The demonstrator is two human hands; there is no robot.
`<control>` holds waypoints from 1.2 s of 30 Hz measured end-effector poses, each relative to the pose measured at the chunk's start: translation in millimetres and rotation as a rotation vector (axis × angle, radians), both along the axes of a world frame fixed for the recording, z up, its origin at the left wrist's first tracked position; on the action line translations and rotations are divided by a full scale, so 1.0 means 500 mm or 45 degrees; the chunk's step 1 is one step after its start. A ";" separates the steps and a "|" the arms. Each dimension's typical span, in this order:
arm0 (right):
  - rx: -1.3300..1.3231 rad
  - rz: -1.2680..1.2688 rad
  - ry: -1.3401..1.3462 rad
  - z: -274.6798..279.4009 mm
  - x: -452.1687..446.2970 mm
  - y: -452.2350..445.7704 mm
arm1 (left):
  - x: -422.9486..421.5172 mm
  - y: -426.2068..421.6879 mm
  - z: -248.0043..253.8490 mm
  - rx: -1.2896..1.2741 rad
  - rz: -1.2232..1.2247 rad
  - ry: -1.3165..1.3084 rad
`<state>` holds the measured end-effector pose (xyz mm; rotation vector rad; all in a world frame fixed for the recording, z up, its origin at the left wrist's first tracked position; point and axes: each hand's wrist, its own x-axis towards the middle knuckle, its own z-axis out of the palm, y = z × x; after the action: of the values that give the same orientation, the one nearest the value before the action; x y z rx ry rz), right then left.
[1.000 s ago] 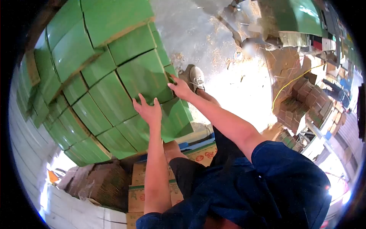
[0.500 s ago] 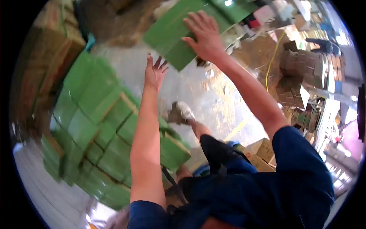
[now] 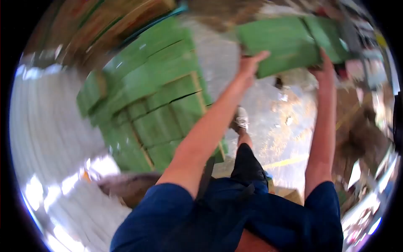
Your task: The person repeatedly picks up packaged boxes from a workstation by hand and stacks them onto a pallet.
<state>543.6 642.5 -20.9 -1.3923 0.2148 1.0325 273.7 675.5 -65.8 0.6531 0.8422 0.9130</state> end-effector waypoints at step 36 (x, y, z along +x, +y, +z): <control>-0.152 0.051 -1.410 0.071 -0.139 -0.062 | -0.890 -0.635 -0.068 -0.768 0.576 -0.110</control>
<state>474.0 611.8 14.5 -1.8805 -0.5756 0.1663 -171.3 358.0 -99.6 -0.1086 1.1434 1.0102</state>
